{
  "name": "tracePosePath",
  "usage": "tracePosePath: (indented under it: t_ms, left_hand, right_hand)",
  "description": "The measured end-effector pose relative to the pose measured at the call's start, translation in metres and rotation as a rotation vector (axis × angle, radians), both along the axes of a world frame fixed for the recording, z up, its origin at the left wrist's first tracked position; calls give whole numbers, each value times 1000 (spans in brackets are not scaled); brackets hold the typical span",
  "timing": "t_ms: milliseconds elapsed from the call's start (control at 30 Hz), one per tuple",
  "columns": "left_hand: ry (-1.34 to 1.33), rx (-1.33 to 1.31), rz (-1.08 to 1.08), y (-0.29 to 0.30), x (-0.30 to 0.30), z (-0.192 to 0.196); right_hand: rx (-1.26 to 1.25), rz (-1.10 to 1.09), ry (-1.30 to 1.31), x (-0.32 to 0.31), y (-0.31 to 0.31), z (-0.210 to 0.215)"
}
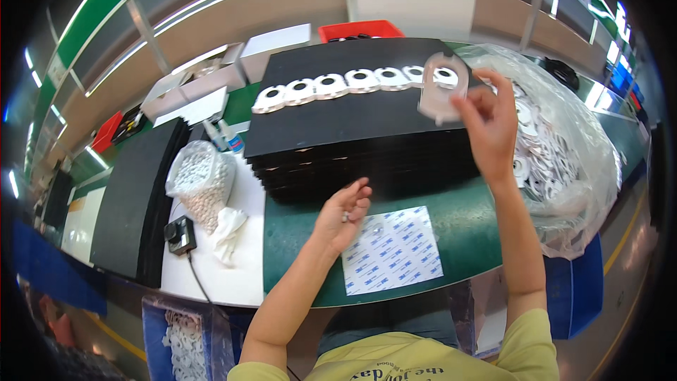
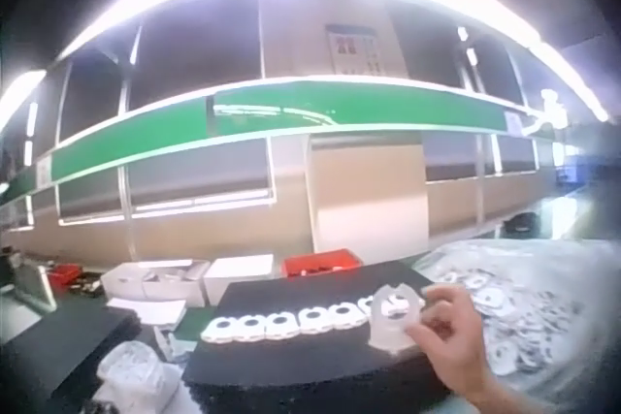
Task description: The person assembles lighting components by attaching small white circular parts to black trays, then organizes the assembled components by hand.
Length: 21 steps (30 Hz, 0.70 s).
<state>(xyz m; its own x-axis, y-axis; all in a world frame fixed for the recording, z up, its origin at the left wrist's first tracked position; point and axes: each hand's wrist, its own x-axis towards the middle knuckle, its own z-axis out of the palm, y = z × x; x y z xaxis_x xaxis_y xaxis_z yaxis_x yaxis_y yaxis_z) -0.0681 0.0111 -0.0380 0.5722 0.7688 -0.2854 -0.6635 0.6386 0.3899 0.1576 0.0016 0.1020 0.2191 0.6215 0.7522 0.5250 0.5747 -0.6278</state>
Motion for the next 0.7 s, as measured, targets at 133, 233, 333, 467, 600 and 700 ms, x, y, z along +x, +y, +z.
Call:
tracePosePath:
  t_ms: [133, 233, 333, 467, 600, 700]
  left_hand:
    - [-78, -152, 55, -5, 22, 8]
    - [-98, -161, 62, -9, 37, 7]
    - [-100, -147, 55, -12, 43, 12]
    - [9, -91, 20, -17, 56, 17]
    - [-142, -52, -125, -15, 55, 1]
    - [-97, -25, -94, -18, 60, -2]
  right_hand:
    - [-60, -266, -121, 95, 48, 30]
    - [-229, -508, -263, 171, 82, 19]
    - [-412, -534, -370, 201, 104, 6]
    - [-379, -519, -376, 222, 113, -6]
    - [-701, -369, -162, 229, 95, 12]
    - [-532, -363, -99, 252, 68, 14]
